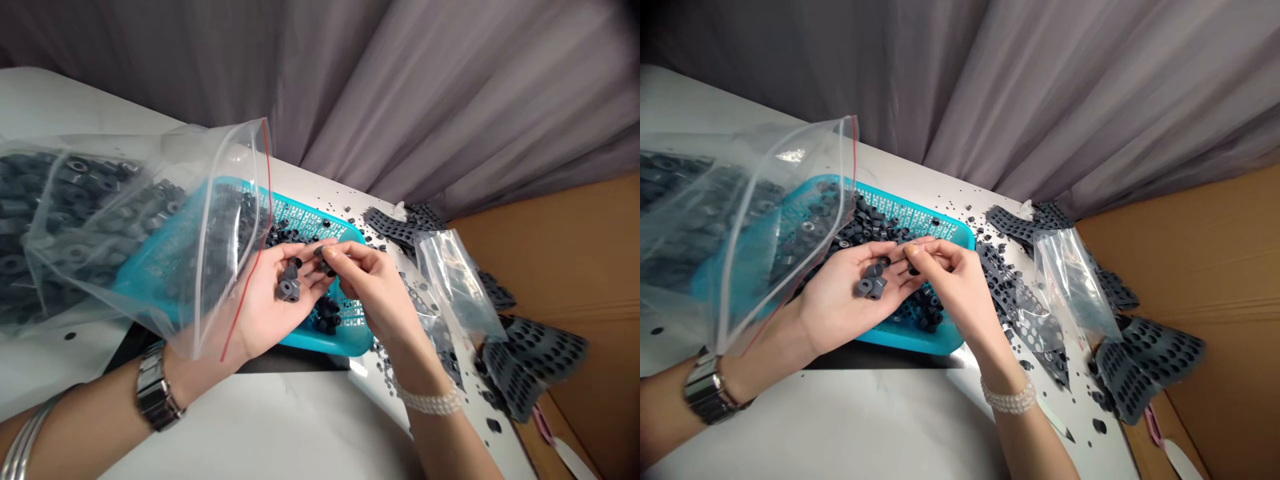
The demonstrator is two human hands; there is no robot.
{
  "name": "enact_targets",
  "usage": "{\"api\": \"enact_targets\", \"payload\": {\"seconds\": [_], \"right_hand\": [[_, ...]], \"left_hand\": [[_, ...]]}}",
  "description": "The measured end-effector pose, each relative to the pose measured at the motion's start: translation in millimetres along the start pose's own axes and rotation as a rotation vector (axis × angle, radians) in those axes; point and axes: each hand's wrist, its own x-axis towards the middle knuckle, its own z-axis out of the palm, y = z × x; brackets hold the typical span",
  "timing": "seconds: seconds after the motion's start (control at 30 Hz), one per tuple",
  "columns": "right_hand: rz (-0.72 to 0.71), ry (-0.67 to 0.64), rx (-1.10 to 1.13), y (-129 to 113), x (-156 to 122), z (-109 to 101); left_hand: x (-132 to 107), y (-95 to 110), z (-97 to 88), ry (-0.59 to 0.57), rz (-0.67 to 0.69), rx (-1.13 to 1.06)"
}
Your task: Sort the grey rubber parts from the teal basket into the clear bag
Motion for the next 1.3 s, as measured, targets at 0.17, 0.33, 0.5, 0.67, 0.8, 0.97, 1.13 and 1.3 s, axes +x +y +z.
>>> {"api": "enact_targets", "payload": {"seconds": [0.17, 0.33, 0.5, 0.67, 0.8, 0.97, 1.13, 1.3], "right_hand": [[0.137, -0.019, 0.229, 3.7, 4.0, -5.1], [0.162, -0.002, 0.254, 7.5, 5.1, -6.4], [0.127, 0.054, 0.096, 8.4, 4.7, -6.5], [0.148, 0.052, 0.117, 7.0, 5.0, -4.5], [0.143, 0.042, 0.139, 4.0, 3.2, -5.0], [0.087, -0.007, -0.001, 2.9, 1.8, -10.8], [-0.006, 0.092, -0.131, -0.8, 0.2, -10.5], [-0.165, 0.153, -0.364, -13.2, -11.0, 0.2]], "left_hand": [[-0.6, -2.4, 2.2, 0.006, -0.039, 0.008], [1.2, -4.1, -2.2, 0.000, -0.044, -0.021], [-1.8, -4.3, 3.6, 0.033, -0.074, -0.081], [-7.0, -1.0, 12.2, 0.095, -0.147, -0.088], [-6.2, -1.2, 12.4, 0.115, -0.126, -0.092], [-4.0, -3.0, 7.5, 0.092, -0.061, -0.102], [-2.2, -2.6, 4.7, 0.046, -0.029, -0.093], [-2.3, 1.1, 2.0, -0.012, 0.047, 0.061]]}}
